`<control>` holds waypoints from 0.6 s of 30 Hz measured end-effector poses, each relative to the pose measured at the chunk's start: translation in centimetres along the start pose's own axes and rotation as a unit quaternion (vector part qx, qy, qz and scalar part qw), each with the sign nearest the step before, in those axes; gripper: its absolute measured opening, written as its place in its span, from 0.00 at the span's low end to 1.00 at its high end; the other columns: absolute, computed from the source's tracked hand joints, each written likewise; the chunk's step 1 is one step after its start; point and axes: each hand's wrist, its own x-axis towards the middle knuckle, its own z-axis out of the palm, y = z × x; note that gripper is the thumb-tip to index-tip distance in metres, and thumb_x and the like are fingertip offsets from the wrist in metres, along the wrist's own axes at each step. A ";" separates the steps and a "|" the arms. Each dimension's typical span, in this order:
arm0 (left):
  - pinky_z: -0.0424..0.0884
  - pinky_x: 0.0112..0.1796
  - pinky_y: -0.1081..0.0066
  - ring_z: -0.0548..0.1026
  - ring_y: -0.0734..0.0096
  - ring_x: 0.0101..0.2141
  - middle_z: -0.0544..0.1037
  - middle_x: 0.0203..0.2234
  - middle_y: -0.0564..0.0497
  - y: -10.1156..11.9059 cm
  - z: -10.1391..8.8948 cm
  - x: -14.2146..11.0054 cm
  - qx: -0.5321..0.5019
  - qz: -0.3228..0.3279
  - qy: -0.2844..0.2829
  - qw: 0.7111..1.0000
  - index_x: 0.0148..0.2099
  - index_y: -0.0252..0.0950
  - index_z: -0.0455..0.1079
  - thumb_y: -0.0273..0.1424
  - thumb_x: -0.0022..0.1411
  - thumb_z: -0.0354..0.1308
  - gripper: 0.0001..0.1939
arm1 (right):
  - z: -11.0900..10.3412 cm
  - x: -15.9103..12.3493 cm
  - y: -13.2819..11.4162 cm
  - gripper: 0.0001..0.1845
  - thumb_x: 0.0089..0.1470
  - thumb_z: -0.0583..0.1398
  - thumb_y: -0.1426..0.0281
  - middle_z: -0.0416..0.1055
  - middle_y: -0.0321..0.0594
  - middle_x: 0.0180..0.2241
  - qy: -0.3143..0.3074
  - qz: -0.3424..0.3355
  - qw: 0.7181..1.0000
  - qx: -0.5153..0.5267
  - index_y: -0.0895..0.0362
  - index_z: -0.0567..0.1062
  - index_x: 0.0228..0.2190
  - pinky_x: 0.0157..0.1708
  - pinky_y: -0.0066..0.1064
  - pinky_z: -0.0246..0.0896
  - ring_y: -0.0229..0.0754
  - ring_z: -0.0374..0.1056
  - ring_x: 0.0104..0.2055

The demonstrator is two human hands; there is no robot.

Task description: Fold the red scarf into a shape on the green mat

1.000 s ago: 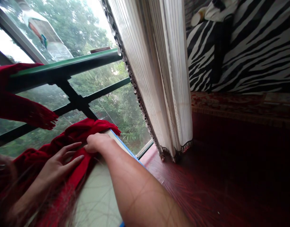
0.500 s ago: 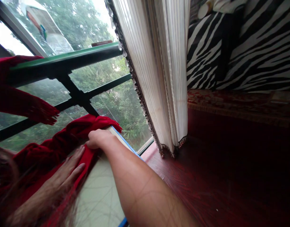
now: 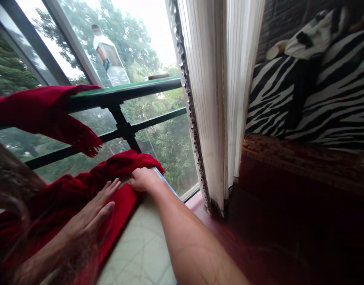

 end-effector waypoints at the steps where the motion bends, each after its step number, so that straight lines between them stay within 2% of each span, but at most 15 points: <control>1: 0.47 0.68 0.51 0.46 0.59 0.70 0.48 0.72 0.53 0.0 -0.1 0.0 0.002 0.002 -0.006 1.000 0.74 0.46 0.44 0.43 0.77 0.39 0.28 | 0.1 0.0 0.0 0.16 0.60 0.54 0.62 0.80 0.46 0.44 0.006 -0.001 1.000 0.000 0.53 0.81 0.39 0.44 0.35 0.67 0.48 0.75 0.47; 4: 0.47 0.67 0.50 0.47 0.57 0.70 0.49 0.71 0.52 0.0 -0.4 0.5 0.008 0.026 -0.064 0.998 0.74 0.47 0.45 0.44 0.76 0.41 0.28 | 0.7 0.1 0.1 0.15 0.60 0.55 0.63 0.81 0.44 0.41 0.027 -0.002 1.000 -0.002 0.53 0.81 0.36 0.41 0.32 0.65 0.45 0.75 0.43; 7: 0.44 0.67 0.48 0.43 0.59 0.71 0.47 0.72 0.52 0.1 -0.7 1.2 0.003 -0.005 -0.034 0.999 0.74 0.46 0.44 0.43 0.77 0.37 0.27 | 1.0 0.3 -0.1 0.15 0.63 0.54 0.64 0.80 0.42 0.40 0.062 -0.006 0.998 -0.002 0.54 0.80 0.37 0.41 0.30 0.63 0.42 0.74 0.42; 9: 0.43 0.68 0.48 0.43 0.58 0.71 0.47 0.71 0.50 0.2 -0.6 1.5 -0.009 -0.025 -0.030 0.999 0.74 0.43 0.44 0.42 0.77 0.37 0.28 | 1.1 0.4 -0.4 0.15 0.65 0.53 0.65 0.79 0.43 0.42 0.088 -0.013 0.996 0.001 0.54 0.80 0.39 0.44 0.29 0.63 0.41 0.73 0.43; 12: 0.44 0.68 0.49 0.47 0.58 0.70 0.48 0.71 0.47 0.2 -0.7 1.5 -0.055 -0.027 -0.072 0.996 0.74 0.41 0.44 0.44 0.76 0.39 0.30 | 1.1 0.3 -1.2 0.18 0.67 0.50 0.66 0.78 0.46 0.47 0.109 -0.038 0.993 0.010 0.56 0.79 0.44 0.52 0.30 0.63 0.41 0.72 0.50; 15: 0.46 0.67 0.51 0.46 0.60 0.70 0.49 0.71 0.49 -1.1 -1.7 0.2 -0.101 -0.052 -0.006 0.993 0.74 0.42 0.44 0.42 0.77 0.37 0.29 | 1.5 -0.1 -2.4 0.24 0.69 0.47 0.64 0.69 0.49 0.61 0.097 -0.070 0.993 0.018 0.58 0.73 0.57 0.64 0.34 0.56 0.43 0.62 0.64; 18: 0.47 0.67 0.51 0.50 0.60 0.69 0.56 0.69 0.51 -3.7 -2.9 -3.0 -0.099 -0.084 0.051 0.990 0.72 0.44 0.52 0.40 0.77 0.40 0.26 | 2.1 -0.7 -3.8 0.29 0.69 0.45 0.60 0.54 0.47 0.69 0.064 -0.083 0.994 0.015 0.60 0.63 0.64 0.71 0.46 0.43 0.47 0.47 0.72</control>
